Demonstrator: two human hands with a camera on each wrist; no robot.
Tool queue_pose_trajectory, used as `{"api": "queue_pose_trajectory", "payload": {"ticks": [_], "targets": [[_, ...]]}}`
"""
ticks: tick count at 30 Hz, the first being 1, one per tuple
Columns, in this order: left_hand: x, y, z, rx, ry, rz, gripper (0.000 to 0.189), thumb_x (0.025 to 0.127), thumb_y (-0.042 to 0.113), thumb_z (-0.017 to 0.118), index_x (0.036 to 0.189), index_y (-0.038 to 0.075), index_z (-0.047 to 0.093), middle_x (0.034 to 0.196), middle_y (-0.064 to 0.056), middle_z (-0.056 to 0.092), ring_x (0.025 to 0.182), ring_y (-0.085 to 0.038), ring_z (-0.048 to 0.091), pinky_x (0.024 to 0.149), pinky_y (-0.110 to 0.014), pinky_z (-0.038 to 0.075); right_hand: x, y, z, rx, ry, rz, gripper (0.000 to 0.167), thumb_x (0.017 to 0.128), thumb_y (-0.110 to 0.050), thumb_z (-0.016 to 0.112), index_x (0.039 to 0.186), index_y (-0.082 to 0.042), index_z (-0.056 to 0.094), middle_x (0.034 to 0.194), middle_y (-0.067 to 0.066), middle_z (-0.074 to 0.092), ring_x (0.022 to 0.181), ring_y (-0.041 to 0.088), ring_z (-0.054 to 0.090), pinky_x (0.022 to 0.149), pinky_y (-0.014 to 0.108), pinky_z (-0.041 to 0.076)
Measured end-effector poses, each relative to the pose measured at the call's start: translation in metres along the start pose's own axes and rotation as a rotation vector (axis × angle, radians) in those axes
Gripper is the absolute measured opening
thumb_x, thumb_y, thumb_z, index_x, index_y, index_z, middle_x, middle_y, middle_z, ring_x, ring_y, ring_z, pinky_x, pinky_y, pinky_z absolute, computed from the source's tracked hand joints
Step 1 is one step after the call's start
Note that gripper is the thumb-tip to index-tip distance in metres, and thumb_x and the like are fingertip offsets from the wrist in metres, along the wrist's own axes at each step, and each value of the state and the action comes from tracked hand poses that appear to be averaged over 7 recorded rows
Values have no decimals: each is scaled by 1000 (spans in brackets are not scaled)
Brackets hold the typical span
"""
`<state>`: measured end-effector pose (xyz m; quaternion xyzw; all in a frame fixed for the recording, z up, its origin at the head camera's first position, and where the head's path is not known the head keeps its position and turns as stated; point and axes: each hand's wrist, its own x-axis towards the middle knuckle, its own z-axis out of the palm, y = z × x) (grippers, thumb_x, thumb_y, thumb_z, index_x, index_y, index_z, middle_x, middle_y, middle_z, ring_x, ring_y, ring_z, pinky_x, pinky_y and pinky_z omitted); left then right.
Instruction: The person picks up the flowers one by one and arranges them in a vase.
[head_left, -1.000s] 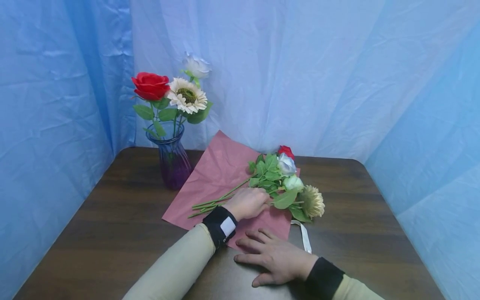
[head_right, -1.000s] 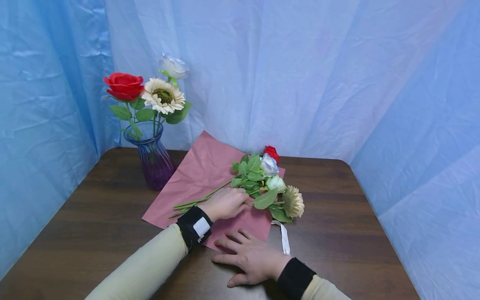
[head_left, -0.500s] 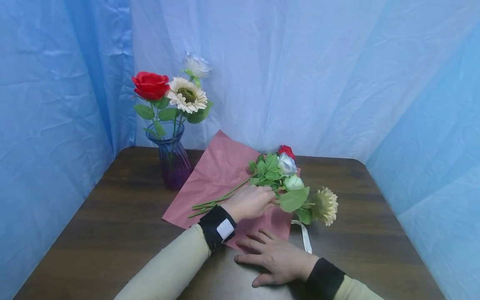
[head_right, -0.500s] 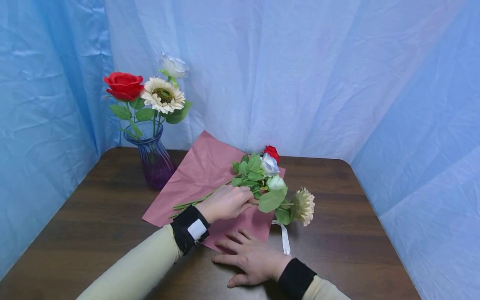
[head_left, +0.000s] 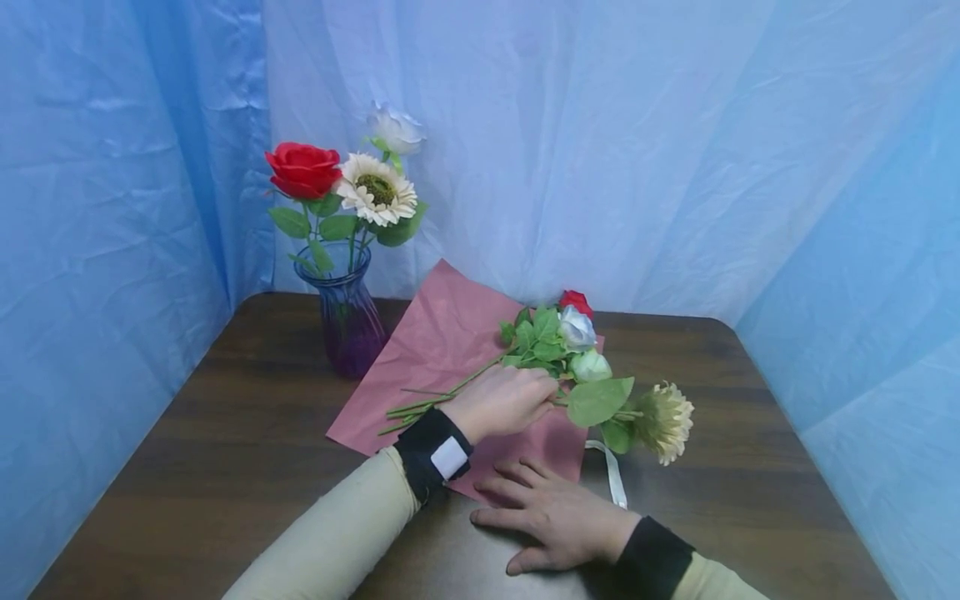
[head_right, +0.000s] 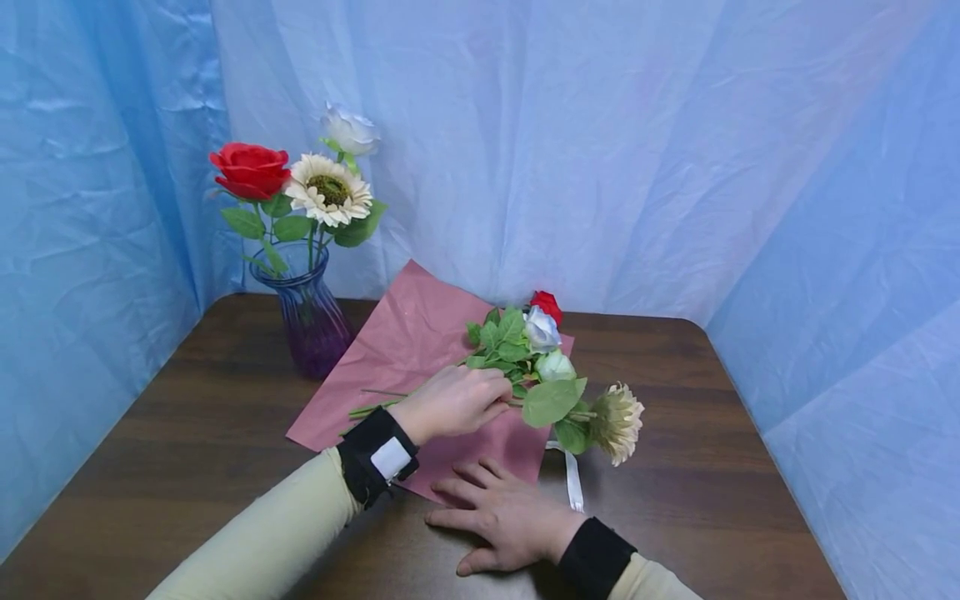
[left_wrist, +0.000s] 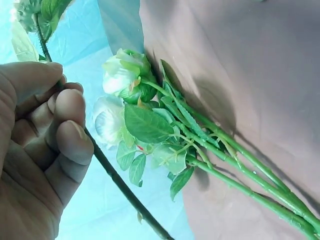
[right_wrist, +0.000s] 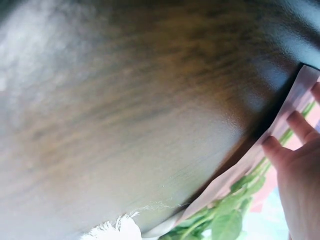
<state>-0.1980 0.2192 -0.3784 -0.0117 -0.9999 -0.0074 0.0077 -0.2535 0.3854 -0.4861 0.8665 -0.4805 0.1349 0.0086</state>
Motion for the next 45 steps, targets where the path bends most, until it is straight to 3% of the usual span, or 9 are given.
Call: {"api": "queue_pose_trajectory", "payload": {"ticks": [12,17,27,39,45], "targets": [[-2,1,-13,64,99,71,14,103,26,62,108,21,74,94,5,68,74,-10,65,63,-29,55,0,-1,1,-34,70,-39,66,96,-66,54,151,-30,49,158,5,44,139,34,46,109,55,41],[-4,3,-25,59,118,94,13,103,25,63,108,20,73,93,5,68,73,-7,64,60,-27,53,1,-1,-1,19,32,-26,66,97,-65,53,153,-31,46,160,4,41,142,33,43,110,55,40],[-7,2,-43,131,280,173,7,98,23,69,93,19,70,84,4,63,61,-12,60,51,-31,50,2,-2,-2,60,-12,-5,65,99,-65,50,155,-32,44,162,3,38,144,32,40,111,54,40],[-9,1,-71,172,258,175,13,100,14,58,93,18,68,82,3,58,55,-12,49,49,-28,43,1,-1,-3,83,-41,17,65,98,-66,49,155,-35,42,163,1,36,146,32,38,111,56,39],[-12,-1,-79,194,318,199,13,99,13,59,90,17,67,78,2,55,52,-10,39,46,-26,38,2,-2,-3,86,-24,7,65,99,-64,50,155,-34,43,163,3,37,145,33,39,110,57,40]]}}
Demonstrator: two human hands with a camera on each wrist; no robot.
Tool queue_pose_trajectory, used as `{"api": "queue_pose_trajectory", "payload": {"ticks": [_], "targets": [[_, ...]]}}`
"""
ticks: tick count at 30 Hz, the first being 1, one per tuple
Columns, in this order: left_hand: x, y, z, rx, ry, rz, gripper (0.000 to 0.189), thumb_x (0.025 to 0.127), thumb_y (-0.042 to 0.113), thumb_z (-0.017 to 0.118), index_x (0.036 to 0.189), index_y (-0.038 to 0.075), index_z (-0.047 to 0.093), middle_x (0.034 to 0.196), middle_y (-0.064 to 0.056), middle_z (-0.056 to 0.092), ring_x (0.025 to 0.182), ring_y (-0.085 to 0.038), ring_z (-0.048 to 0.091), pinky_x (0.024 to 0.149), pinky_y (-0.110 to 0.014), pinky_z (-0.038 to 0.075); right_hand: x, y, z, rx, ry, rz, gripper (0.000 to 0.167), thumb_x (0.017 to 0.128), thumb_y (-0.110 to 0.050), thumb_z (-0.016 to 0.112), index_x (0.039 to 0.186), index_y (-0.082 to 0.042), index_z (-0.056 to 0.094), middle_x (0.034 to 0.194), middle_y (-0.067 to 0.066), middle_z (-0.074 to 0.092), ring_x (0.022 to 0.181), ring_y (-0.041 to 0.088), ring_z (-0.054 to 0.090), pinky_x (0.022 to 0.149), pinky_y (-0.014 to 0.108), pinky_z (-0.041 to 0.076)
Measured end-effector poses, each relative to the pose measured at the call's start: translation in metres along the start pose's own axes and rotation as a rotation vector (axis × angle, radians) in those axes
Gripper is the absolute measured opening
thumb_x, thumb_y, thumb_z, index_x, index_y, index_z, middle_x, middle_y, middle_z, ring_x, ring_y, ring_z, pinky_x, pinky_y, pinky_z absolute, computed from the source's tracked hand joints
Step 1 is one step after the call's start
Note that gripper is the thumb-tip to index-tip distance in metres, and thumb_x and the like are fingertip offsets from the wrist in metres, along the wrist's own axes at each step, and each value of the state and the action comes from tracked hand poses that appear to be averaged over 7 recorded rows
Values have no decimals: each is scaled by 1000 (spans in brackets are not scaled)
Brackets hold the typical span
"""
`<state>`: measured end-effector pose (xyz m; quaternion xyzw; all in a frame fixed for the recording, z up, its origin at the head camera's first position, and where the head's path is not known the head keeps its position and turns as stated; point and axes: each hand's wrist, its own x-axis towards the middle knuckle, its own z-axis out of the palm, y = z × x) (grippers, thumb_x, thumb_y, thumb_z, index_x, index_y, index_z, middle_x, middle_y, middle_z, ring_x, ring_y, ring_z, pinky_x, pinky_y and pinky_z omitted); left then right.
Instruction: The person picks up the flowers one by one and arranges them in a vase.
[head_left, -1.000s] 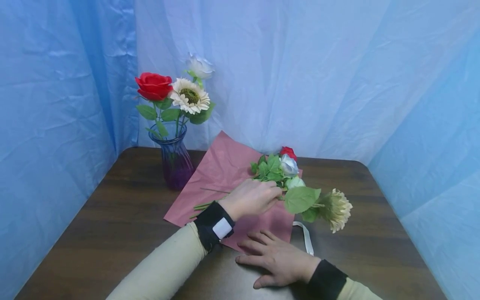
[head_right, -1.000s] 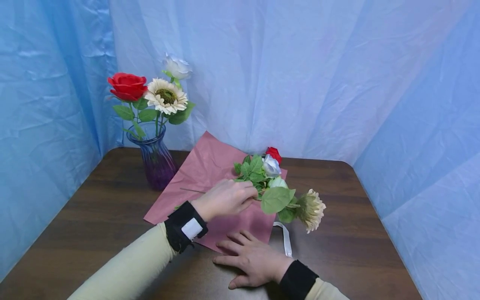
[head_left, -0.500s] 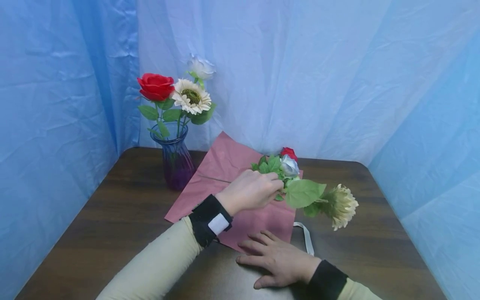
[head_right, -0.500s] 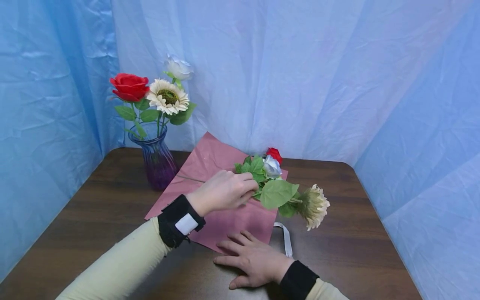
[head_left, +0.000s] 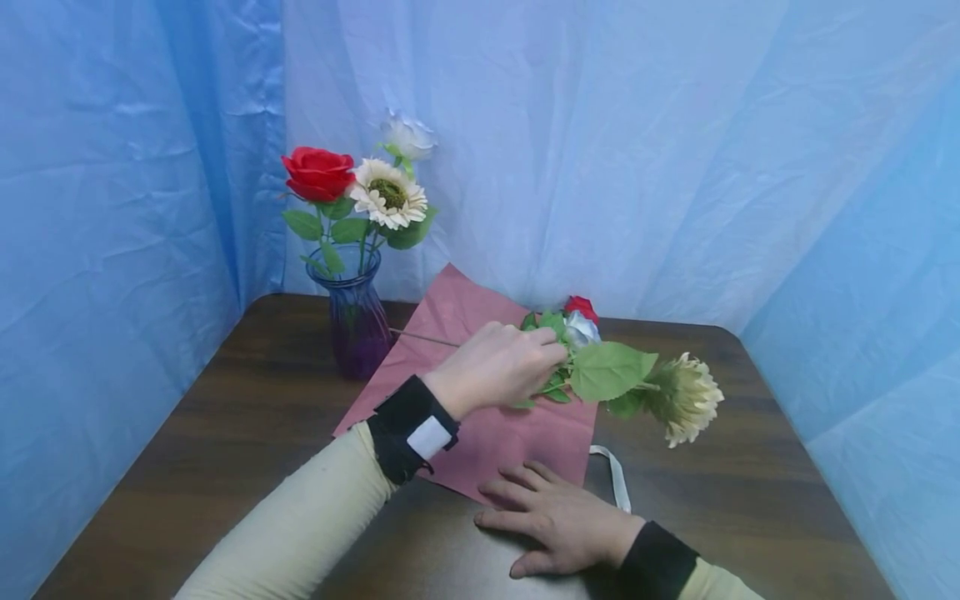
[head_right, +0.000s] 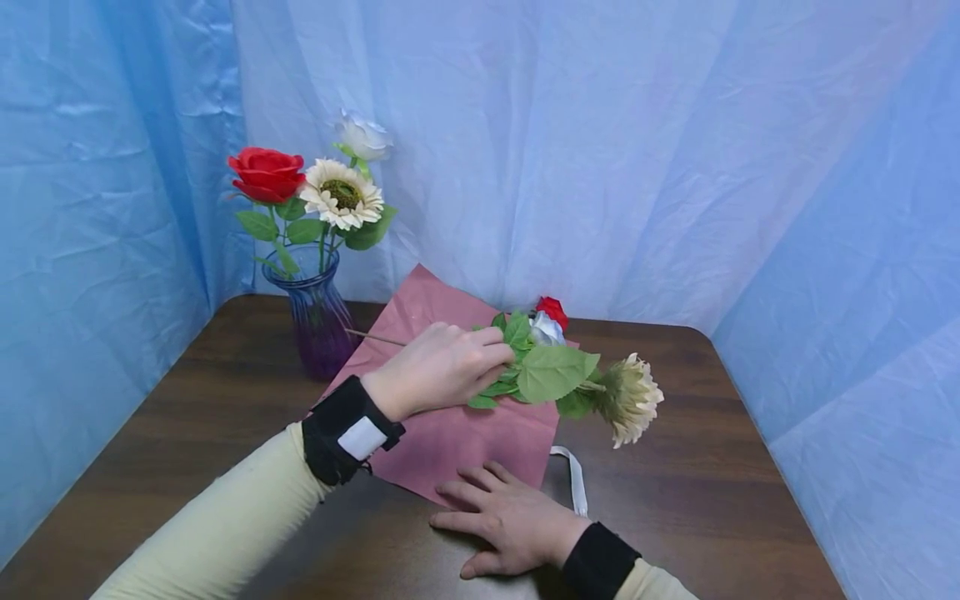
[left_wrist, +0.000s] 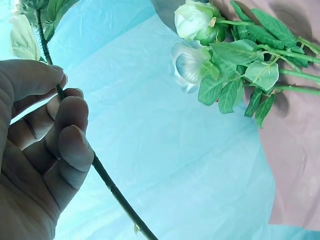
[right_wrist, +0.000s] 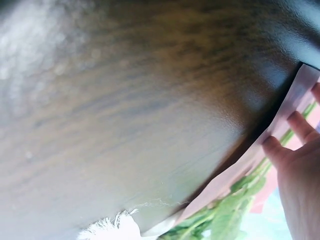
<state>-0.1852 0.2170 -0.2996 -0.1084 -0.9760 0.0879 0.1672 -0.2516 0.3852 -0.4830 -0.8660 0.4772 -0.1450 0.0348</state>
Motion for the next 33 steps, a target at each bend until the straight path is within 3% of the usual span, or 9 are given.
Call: {"api": "queue_pose_trajectory", "payload": {"ticks": [17,24,33], "targets": [[-2,-8,-25,75,52,14,12,98,11,60,89,17,65,77,3,50,50,-9,40,44,-27,33,0,2,1,46,-50,10,66,100,-64,48,158,-36,36,167,0,30,150,34,33,113,59,37],[-3,-15,-33,103,131,28,11,94,8,61,90,16,66,77,2,52,50,-10,43,43,-29,36,0,1,3,-39,-1,-15,67,99,-66,48,156,-33,42,165,3,34,147,35,37,112,55,39],[-5,-24,-46,108,205,47,16,95,3,56,86,14,63,74,2,49,48,-8,37,42,-29,37,0,-3,4,-95,44,-38,66,98,-67,49,154,-31,45,162,5,38,144,35,41,111,54,39]]}}
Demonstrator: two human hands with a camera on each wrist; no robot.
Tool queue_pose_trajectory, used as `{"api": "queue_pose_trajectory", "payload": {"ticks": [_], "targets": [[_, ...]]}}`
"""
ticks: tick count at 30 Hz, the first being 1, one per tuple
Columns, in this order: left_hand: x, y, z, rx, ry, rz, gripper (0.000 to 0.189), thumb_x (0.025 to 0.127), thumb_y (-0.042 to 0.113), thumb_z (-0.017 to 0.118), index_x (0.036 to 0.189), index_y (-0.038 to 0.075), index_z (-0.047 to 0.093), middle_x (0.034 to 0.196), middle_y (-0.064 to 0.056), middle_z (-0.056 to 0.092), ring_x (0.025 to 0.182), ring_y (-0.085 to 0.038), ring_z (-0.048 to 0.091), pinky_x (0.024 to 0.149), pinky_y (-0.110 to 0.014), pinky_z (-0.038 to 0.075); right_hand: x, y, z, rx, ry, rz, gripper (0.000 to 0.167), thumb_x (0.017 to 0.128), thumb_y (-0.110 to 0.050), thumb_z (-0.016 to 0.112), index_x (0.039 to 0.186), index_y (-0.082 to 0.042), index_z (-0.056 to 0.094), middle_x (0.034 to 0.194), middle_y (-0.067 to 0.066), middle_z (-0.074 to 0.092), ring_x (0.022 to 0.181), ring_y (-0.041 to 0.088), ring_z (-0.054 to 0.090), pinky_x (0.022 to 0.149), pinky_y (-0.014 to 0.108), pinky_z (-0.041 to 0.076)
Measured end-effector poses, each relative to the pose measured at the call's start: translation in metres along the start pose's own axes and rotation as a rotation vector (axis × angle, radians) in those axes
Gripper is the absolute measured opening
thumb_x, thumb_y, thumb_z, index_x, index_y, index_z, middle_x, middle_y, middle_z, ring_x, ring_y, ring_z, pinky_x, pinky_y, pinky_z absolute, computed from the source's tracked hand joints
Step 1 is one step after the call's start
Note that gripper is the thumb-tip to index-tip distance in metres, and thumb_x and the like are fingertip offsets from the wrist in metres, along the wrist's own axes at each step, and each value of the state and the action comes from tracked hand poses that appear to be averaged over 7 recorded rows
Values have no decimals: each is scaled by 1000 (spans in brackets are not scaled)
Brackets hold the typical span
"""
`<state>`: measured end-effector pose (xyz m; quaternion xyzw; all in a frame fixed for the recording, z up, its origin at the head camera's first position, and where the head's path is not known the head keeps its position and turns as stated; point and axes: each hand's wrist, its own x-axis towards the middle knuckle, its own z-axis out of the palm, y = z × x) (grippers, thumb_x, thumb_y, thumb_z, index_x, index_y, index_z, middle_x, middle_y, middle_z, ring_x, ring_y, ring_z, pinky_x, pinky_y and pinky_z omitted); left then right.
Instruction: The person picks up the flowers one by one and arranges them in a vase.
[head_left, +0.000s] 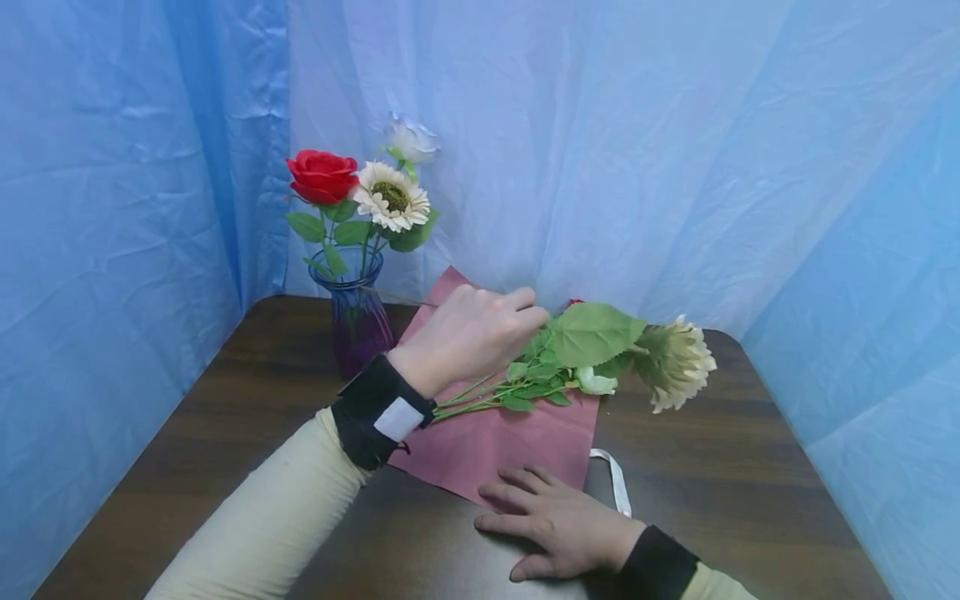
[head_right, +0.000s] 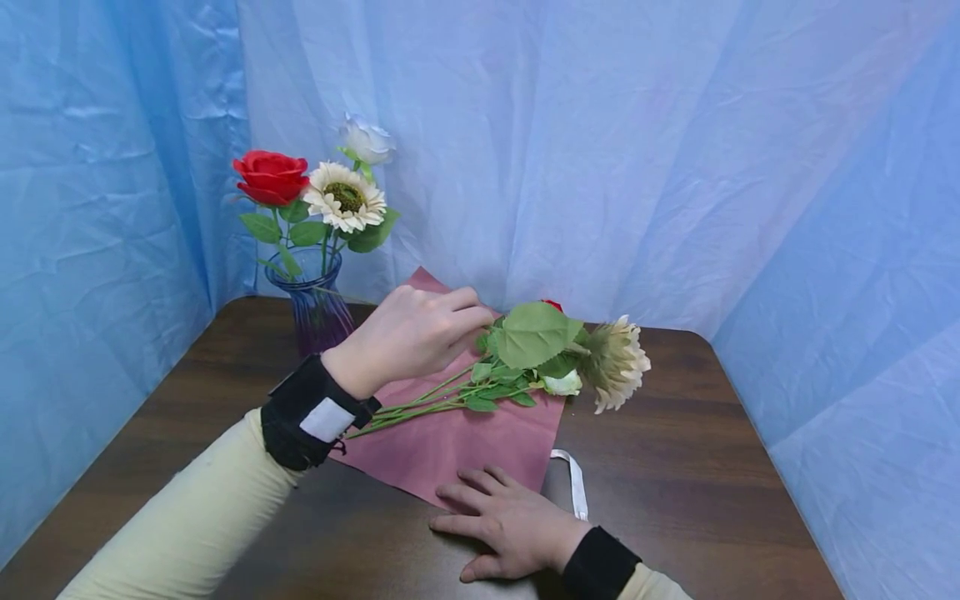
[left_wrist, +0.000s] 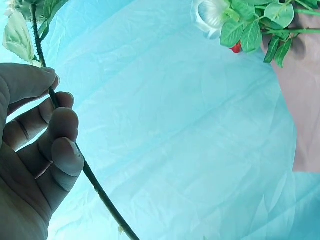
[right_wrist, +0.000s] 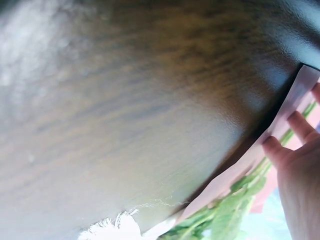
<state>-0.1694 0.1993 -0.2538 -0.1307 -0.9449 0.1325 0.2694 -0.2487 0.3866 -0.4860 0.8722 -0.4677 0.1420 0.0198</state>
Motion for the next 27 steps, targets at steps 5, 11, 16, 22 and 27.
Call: {"api": "queue_pose_trajectory", "payload": {"ticks": [5,11,16,22,27], "targets": [[1,-6,-3,28,-2,4,11,93,6,60,87,15,64,75,3,50,48,-7,39,42,-29,38,0,-1,1,-59,37,-16,66,98,-67,50,152,-30,48,159,5,42,141,35,45,109,52,40],[0,-17,-6,42,22,4,7,96,13,64,90,14,67,77,3,51,49,-7,40,41,-31,40,-1,-1,1,-44,41,-18,65,98,-66,50,153,-31,47,160,5,41,141,35,44,109,52,41],[-3,-27,-6,9,8,-4,7,98,10,63,93,12,67,78,2,53,50,-8,40,43,-29,40,0,0,2,-53,63,-28,65,98,-66,51,152,-30,48,159,5,41,140,35,45,108,53,41],[-8,-40,-5,-28,7,-24,5,99,12,66,100,8,69,85,-2,60,53,-11,51,46,-29,46,0,0,1,-47,59,-25,65,97,-66,52,151,-30,49,159,6,42,140,35,45,108,53,41],[-13,-50,-5,-51,13,-56,7,98,8,65,105,6,67,91,-4,63,56,-13,54,50,-29,48,-1,-1,0,-19,12,-1,65,98,-66,49,153,-32,46,161,4,40,143,35,42,109,54,41]]}}
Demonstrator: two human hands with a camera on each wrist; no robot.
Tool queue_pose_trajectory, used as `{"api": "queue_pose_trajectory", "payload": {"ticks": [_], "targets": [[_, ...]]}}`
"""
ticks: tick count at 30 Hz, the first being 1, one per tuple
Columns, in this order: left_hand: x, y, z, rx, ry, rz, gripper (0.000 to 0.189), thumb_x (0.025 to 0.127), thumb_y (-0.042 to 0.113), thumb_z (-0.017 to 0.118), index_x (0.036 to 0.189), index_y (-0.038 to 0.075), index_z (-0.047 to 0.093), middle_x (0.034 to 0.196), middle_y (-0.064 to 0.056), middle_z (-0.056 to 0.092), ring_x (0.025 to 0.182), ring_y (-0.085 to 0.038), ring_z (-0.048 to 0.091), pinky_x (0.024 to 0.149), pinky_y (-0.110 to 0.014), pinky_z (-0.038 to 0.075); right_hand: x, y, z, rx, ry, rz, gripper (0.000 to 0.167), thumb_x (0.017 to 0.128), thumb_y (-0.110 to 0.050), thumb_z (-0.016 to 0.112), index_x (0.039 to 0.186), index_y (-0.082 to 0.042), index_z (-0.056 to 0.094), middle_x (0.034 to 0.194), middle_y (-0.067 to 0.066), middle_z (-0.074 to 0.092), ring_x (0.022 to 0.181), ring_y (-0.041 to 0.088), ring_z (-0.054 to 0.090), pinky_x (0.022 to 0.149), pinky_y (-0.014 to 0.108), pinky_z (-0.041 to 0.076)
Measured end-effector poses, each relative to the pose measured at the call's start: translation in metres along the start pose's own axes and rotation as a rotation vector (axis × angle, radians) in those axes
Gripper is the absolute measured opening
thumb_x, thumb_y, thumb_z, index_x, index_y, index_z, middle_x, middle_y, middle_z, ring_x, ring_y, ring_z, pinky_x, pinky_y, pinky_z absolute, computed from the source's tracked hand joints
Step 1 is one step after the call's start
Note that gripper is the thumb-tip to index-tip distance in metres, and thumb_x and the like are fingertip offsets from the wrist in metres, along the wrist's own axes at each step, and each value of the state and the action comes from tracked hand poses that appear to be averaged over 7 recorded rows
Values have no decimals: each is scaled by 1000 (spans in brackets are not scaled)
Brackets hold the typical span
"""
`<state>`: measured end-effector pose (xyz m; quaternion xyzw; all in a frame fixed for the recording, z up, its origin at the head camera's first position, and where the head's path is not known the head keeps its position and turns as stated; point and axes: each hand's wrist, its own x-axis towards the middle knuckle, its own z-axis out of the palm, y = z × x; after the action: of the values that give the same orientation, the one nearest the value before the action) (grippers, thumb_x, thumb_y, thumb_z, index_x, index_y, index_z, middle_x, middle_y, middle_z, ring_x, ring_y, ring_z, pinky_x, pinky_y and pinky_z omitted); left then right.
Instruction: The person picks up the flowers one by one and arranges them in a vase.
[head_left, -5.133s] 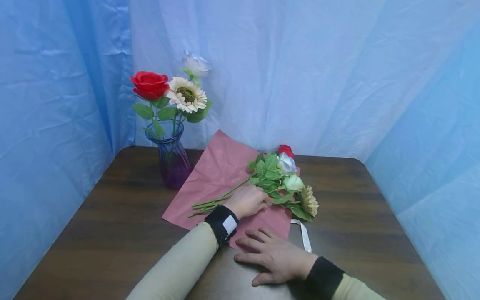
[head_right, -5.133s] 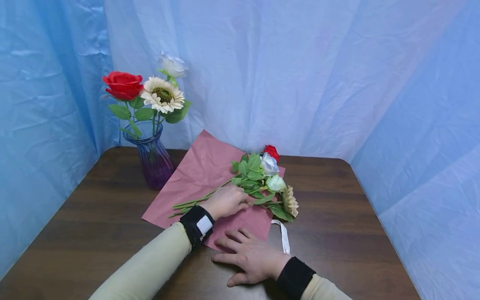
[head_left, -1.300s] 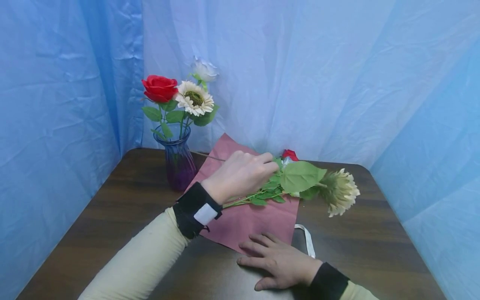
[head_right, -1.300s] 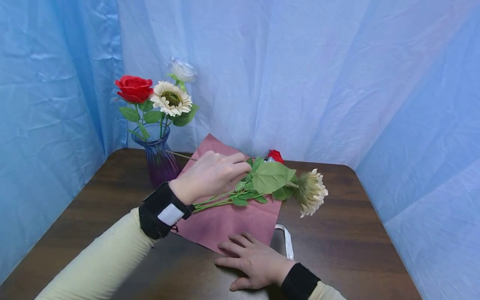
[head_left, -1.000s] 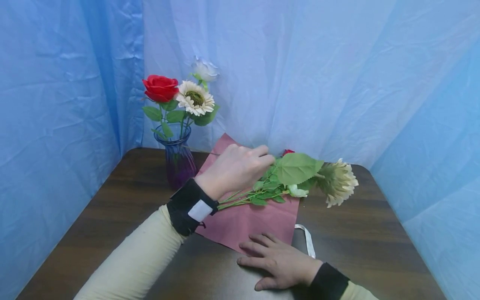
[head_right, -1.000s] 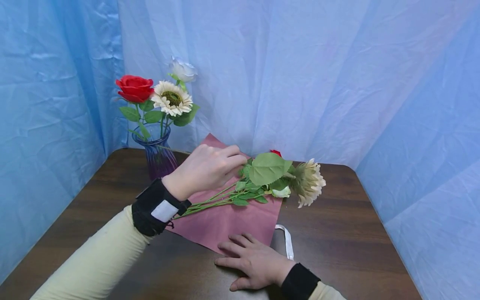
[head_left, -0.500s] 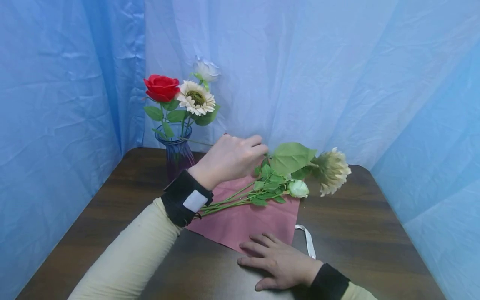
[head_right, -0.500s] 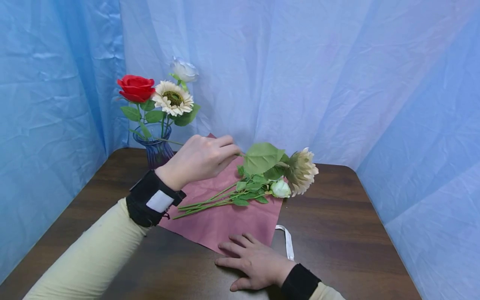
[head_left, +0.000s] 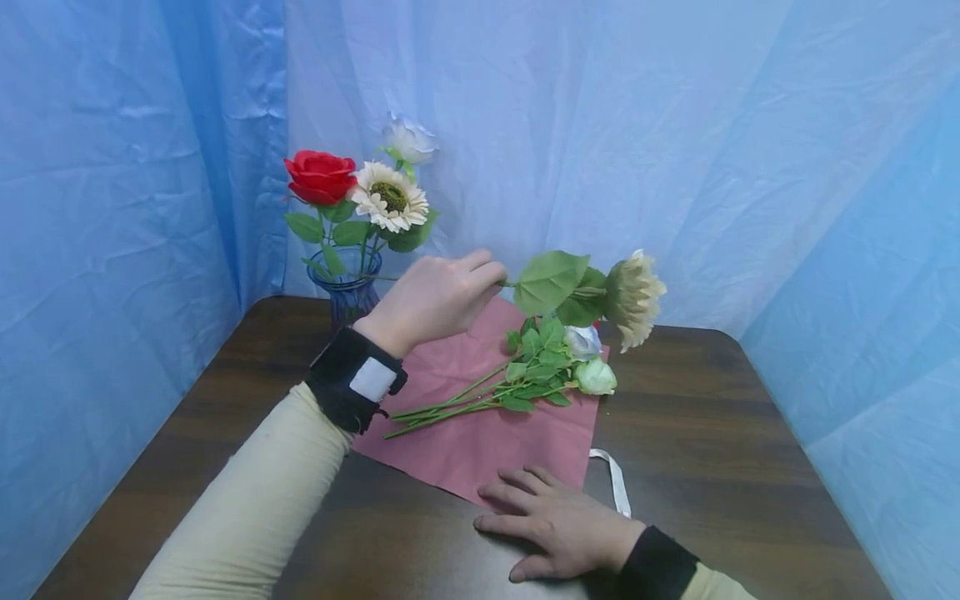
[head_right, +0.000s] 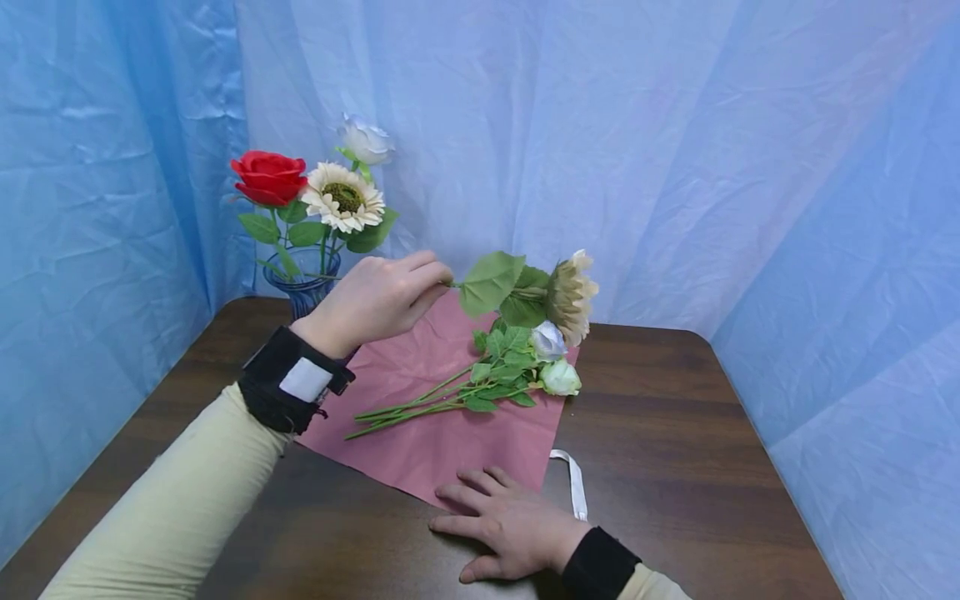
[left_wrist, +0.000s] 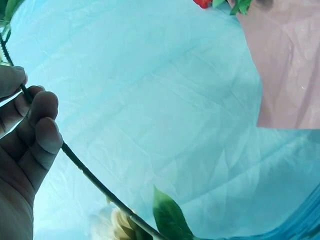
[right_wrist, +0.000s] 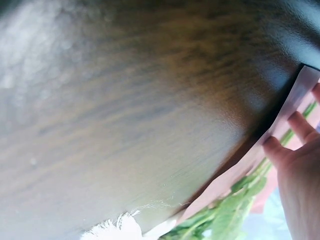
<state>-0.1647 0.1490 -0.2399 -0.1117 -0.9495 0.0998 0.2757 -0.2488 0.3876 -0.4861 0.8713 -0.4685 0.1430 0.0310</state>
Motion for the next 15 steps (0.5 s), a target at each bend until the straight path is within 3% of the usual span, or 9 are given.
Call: {"api": "queue_pose_trajectory", "payload": {"ticks": [6,15], "targets": [[-6,-13,-4,-45,19,-81,8,99,6,64,107,5,67,97,-7,67,70,-19,66,61,-34,56,0,1,-1,43,-35,13,65,99,-65,49,155,-32,44,162,4,38,145,34,40,111,53,39],[-16,-29,-11,-111,21,-213,8,100,5,63,108,3,66,99,-8,66,79,-22,67,68,-36,57,0,1,1,29,2,-6,66,98,-66,52,153,-30,46,161,5,40,144,34,42,110,53,40]]}}
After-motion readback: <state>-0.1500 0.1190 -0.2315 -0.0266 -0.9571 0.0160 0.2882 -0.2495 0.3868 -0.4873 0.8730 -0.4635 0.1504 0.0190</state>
